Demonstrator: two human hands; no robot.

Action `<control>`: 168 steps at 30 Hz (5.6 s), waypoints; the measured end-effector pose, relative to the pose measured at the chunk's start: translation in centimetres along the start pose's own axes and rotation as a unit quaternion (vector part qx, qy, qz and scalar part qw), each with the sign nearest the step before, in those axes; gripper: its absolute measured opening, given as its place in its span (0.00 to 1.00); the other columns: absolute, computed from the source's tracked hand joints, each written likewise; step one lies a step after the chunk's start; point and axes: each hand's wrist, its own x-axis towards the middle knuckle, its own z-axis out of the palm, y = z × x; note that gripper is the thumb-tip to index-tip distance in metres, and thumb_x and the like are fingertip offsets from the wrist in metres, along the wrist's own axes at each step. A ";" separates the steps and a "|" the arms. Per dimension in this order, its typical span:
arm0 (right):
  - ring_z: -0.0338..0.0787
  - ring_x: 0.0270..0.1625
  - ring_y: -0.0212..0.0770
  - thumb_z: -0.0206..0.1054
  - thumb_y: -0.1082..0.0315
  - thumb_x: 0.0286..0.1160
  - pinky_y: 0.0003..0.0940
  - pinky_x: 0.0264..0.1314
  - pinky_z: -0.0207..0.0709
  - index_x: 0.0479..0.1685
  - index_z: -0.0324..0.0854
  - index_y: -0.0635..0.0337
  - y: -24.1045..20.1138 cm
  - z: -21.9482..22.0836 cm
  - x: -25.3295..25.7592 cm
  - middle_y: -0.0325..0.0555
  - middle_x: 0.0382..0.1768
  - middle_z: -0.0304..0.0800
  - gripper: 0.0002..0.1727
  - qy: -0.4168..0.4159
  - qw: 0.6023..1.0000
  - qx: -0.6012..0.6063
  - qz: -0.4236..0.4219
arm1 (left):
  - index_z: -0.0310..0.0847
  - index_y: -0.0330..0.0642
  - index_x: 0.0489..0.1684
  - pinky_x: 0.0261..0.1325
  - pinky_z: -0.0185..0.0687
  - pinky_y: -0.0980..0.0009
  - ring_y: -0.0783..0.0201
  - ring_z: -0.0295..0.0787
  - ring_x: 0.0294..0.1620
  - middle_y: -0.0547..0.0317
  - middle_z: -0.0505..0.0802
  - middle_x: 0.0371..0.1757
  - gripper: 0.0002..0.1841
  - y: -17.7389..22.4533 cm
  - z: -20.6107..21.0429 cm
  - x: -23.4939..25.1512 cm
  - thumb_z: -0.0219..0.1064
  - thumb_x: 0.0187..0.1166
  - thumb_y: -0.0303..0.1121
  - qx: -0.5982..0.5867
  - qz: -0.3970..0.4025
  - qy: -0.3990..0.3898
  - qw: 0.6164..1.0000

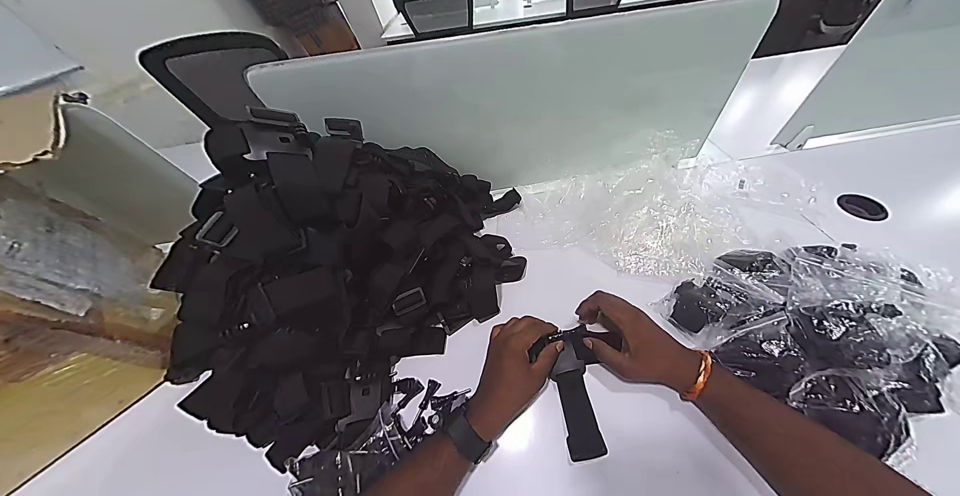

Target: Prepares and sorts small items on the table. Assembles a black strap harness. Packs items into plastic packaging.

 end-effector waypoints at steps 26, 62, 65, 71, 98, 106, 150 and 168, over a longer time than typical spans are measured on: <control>0.84 0.52 0.37 0.67 0.53 0.77 0.41 0.59 0.75 0.56 0.81 0.51 -0.1 0.1 -0.1 0.40 0.49 0.86 0.16 -0.009 0.999 -0.043 0.020 | 0.94 0.57 0.51 0.64 0.75 0.58 0.72 0.87 0.55 0.74 0.94 0.53 0.13 0.0 0.0 0.0 0.67 0.80 0.49 0.007 -0.004 -0.005 1.000; 0.84 0.47 0.33 0.64 0.55 0.84 0.37 0.56 0.76 0.54 0.85 0.51 0.1 0.0 0.1 0.38 0.44 0.87 0.13 -0.019 0.999 -0.015 0.039 | 0.94 0.55 0.50 0.64 0.77 0.57 0.71 0.88 0.54 0.72 0.95 0.51 0.13 -0.1 0.1 0.0 0.67 0.80 0.47 0.011 0.002 0.003 1.000; 0.84 0.54 0.35 0.59 0.52 0.88 0.42 0.63 0.74 0.54 0.84 0.50 0.0 -0.1 0.1 0.38 0.48 0.86 0.15 -0.035 0.998 -0.027 0.048 | 0.94 0.56 0.50 0.63 0.76 0.58 0.72 0.88 0.55 0.73 0.95 0.52 0.12 -0.1 0.1 0.0 0.67 0.80 0.47 0.013 0.001 0.002 1.000; 0.83 0.57 0.39 0.51 0.49 0.91 0.43 0.65 0.71 0.52 0.84 0.51 -0.1 -0.1 0.2 0.40 0.48 0.86 0.20 -0.047 0.996 -0.065 0.041 | 0.94 0.56 0.50 0.64 0.76 0.57 0.72 0.87 0.55 0.73 0.95 0.52 0.13 -0.1 0.1 0.0 0.67 0.81 0.48 0.012 0.002 0.002 1.000; 0.80 0.55 0.46 0.39 0.50 0.94 0.48 0.60 0.66 0.38 0.81 0.53 -0.9 0.3 0.6 0.44 0.43 0.82 0.27 -0.086 0.988 -0.120 0.043 | 0.94 0.58 0.50 0.64 0.74 0.56 0.70 0.87 0.55 0.73 0.95 0.52 0.14 0.2 0.0 0.0 0.64 0.83 0.49 0.031 0.007 -0.013 0.999; 0.84 0.50 0.39 0.60 0.49 0.85 0.40 0.58 0.77 0.57 0.82 0.54 0.0 -0.9 0.2 0.44 0.46 0.85 0.19 -0.056 0.997 -0.046 0.008 | 0.92 0.56 0.51 0.64 0.74 0.57 0.69 0.87 0.55 0.72 0.94 0.52 0.14 0.2 0.1 -0.1 0.64 0.84 0.49 0.035 0.015 -0.013 0.999; 0.84 0.37 0.45 0.49 0.46 0.88 0.47 0.43 0.69 0.37 0.81 0.52 -0.6 -1.0 0.3 0.42 0.30 0.84 0.23 -0.086 0.973 -0.198 -0.078 | 0.92 0.54 0.51 0.67 0.74 0.56 0.67 0.87 0.58 0.70 0.95 0.52 0.14 0.4 -0.1 -0.1 0.64 0.84 0.48 0.034 0.019 -0.027 0.999; 0.73 0.22 0.39 0.47 0.48 0.90 0.42 0.32 0.63 0.19 0.72 0.49 -1.6 0.0 0.3 0.37 0.14 0.67 0.27 -0.073 0.990 -0.117 0.033 | 0.91 0.53 0.51 0.66 0.75 0.57 0.66 0.87 0.56 0.68 0.94 0.51 0.15 0.8 0.0 -0.4 0.61 0.87 0.48 0.084 0.050 -0.011 0.995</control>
